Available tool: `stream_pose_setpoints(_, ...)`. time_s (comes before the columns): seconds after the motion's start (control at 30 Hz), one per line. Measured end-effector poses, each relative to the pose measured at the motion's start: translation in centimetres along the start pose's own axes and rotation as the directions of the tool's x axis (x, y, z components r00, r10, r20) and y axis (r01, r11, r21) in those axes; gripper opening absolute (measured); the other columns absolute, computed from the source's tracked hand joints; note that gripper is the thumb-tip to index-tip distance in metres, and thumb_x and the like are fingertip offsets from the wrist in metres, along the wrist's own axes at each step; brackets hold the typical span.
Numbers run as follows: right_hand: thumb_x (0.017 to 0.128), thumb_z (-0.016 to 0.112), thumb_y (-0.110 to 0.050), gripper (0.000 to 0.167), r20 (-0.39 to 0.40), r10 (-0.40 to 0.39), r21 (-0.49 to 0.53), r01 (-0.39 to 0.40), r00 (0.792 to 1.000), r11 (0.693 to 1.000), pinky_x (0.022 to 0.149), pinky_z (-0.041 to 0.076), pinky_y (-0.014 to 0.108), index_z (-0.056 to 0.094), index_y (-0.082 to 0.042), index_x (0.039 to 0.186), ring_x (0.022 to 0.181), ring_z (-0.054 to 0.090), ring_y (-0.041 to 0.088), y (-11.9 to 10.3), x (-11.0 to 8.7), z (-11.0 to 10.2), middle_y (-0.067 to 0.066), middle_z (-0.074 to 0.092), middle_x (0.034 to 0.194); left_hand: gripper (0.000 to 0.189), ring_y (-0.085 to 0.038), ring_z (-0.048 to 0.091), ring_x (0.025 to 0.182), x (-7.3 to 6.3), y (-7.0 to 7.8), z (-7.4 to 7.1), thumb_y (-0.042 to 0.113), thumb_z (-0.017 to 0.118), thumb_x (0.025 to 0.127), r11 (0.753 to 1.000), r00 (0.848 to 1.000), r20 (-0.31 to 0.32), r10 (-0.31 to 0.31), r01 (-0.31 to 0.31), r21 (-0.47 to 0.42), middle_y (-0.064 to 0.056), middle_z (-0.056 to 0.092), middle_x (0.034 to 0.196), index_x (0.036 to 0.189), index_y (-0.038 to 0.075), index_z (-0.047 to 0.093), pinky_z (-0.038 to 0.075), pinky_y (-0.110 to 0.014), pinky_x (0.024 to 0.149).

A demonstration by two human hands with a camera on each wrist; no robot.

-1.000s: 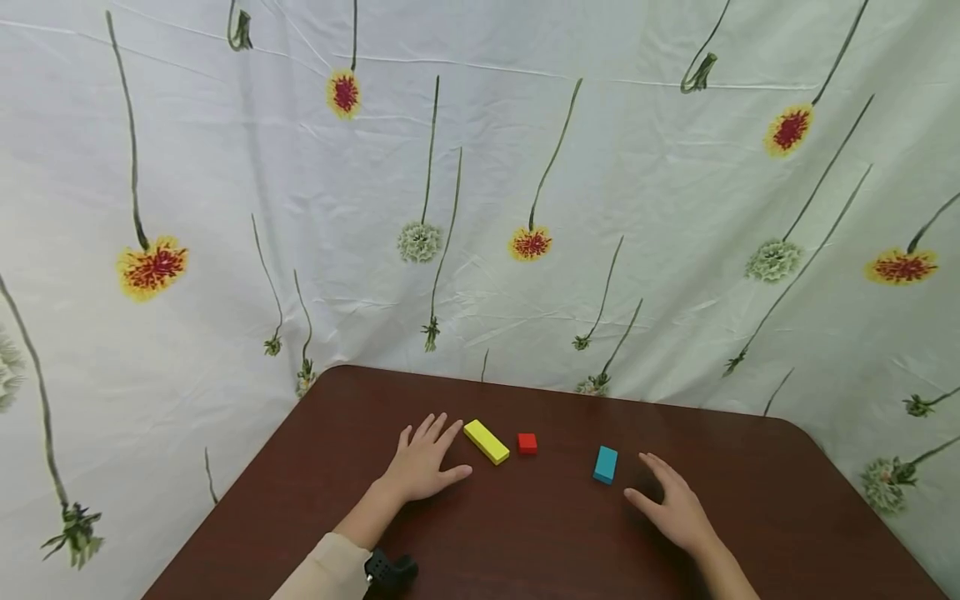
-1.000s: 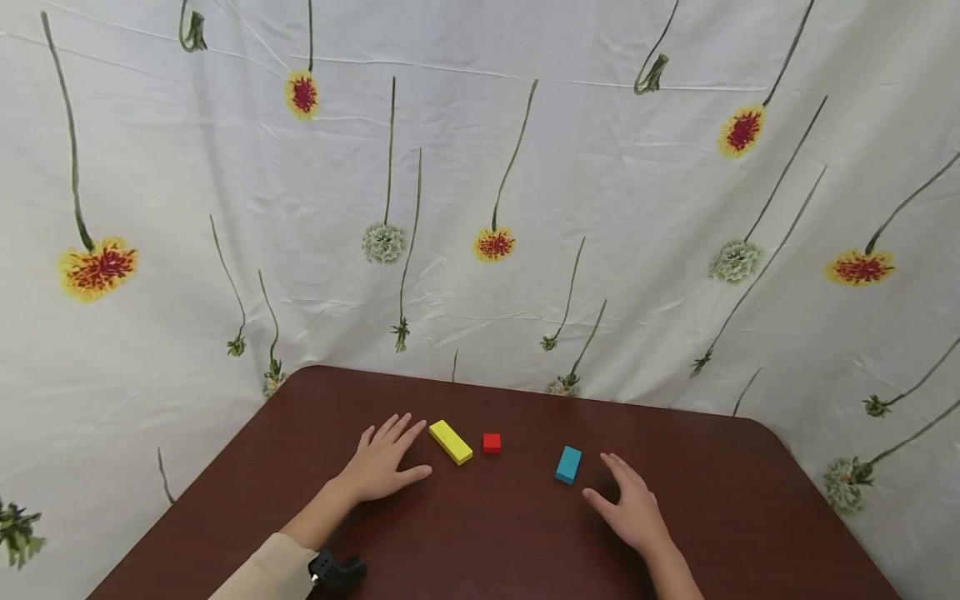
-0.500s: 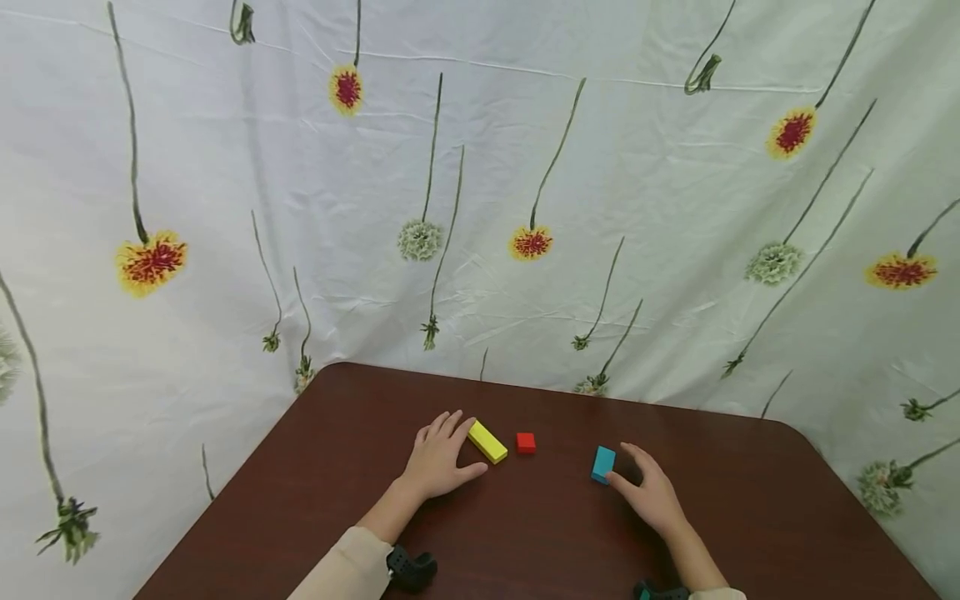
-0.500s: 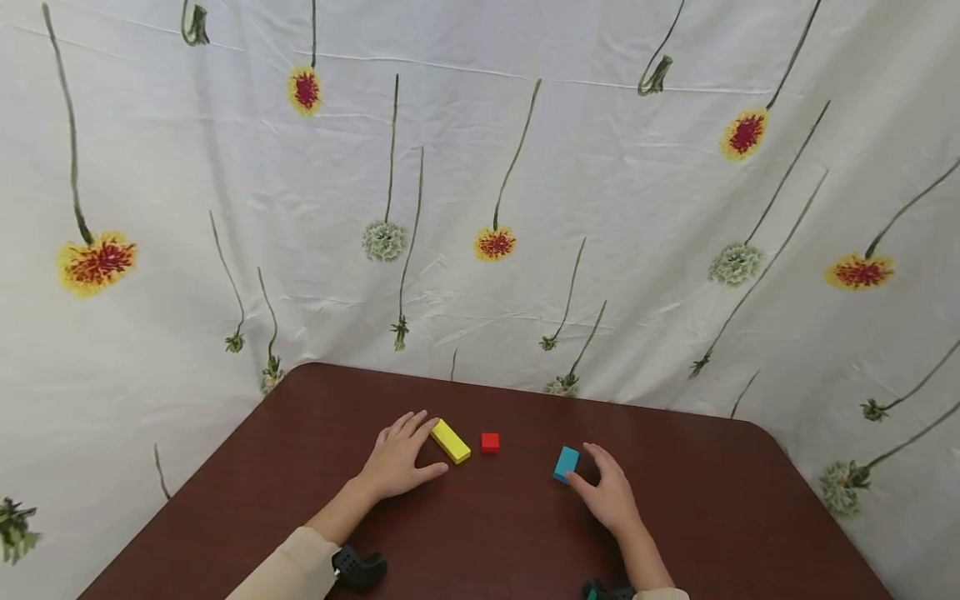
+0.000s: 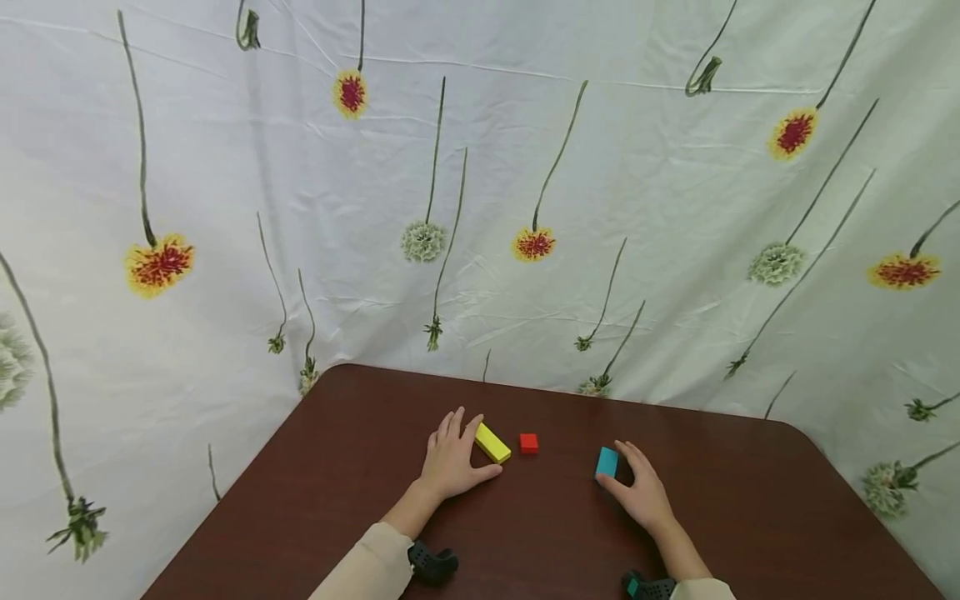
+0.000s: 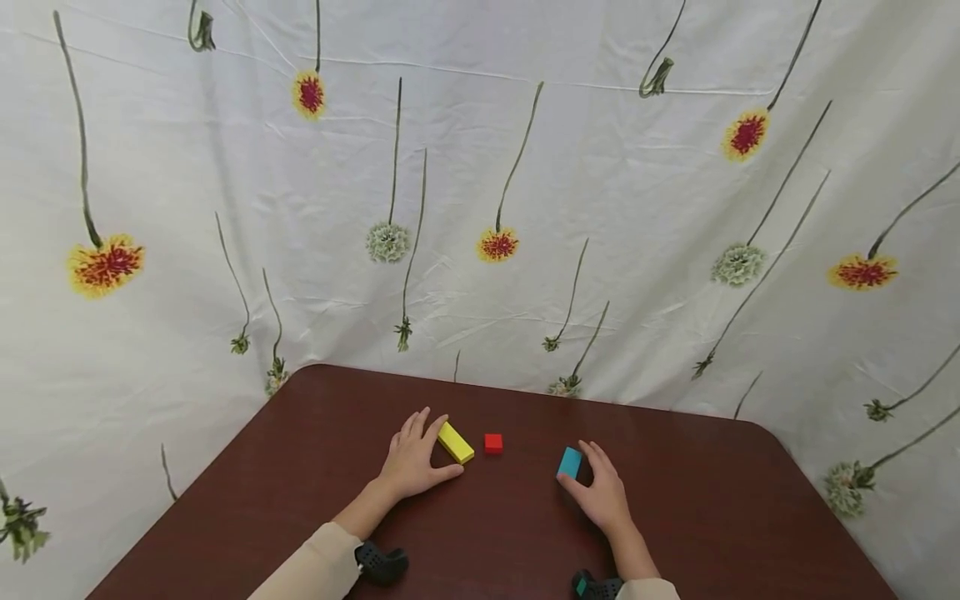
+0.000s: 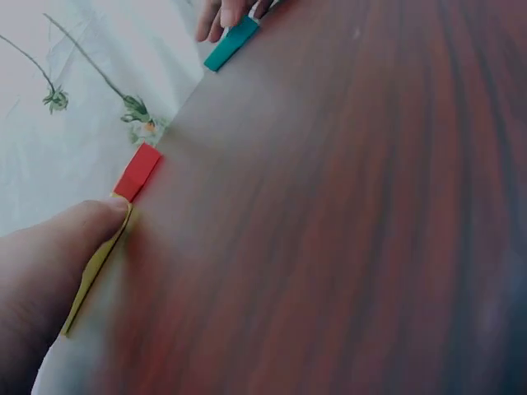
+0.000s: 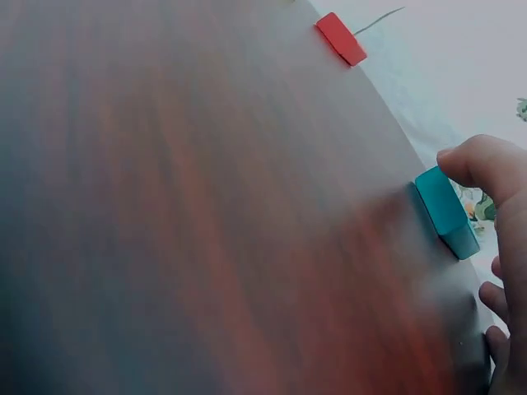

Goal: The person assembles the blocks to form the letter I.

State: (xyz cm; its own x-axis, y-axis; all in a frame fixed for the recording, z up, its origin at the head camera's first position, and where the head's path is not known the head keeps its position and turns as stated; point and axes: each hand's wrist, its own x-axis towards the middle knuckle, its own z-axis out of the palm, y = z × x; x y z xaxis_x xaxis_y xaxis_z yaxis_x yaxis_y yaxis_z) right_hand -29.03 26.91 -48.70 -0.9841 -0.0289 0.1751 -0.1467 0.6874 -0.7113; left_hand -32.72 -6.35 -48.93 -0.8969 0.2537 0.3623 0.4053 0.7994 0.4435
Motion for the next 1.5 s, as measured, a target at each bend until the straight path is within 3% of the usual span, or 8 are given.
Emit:
stream_pose_setpoints(0.37,0.088,0.071,-0.033,0.070,-0.059,-0.035,-0.088,0.030,0.998,0.996,0.101,0.032,0.063,0.044,0.000,0.143,0.133,0.034,0.049,-0.2,0.5,0.8,0.029,0.035,0.148,0.085,-0.046,0.021,0.139,0.2,0.4,0.8,0.047,0.077,0.079,0.992,0.997,-0.027,-0.074,0.071,-0.108,-0.029,0.023,0.152,0.145,0.009,0.040,0.023,-0.066,0.105)
stream_pose_setpoints(0.67,0.088,0.071,-0.032,0.066,-0.055,-0.020,-0.111,0.013,0.998,0.994,0.102,0.028,0.066,0.047,0.000,0.141,0.132,0.036,0.047,-0.1,-0.1,0.8,0.027,0.043,0.143,0.075,-0.041,0.041,0.125,0.0,0.3,1.2,0.050,0.074,0.080,0.998,0.999,-0.002,-0.049,0.048,-0.036,-0.022,0.048,0.134,0.137,0.007,0.051,0.030,-0.061,0.101)
stream_pose_setpoints(1.3,0.088,0.071,-0.033,0.067,-0.075,-0.012,-0.120,0.003,0.997,0.993,0.099,0.032,0.065,0.047,-0.001,0.142,0.129,0.038,0.049,0.0,0.0,0.8,0.028,0.044,0.142,0.070,-0.038,0.044,0.119,0.7,0.7,1.4,0.053,0.074,0.078,0.993,0.992,-0.044,-0.116,0.117,0.024,-0.018,0.051,0.128,0.131,0.012,0.057,0.034,-0.057,0.097)
stream_pose_setpoints(1.5,0.089,0.071,-0.033,0.066,-0.072,-0.014,-0.128,0.005,0.997,0.992,0.099,0.032,0.065,0.047,0.000,0.141,0.129,0.039,0.048,0.0,0.0,0.8,0.028,0.045,0.141,0.071,-0.037,0.045,0.117,0.5,0.6,1.4,0.053,0.077,0.075,0.993,0.992,-0.059,-0.115,0.115,-0.007,-0.016,0.052,0.128,0.131,0.012,0.058,0.035,-0.057,0.096)
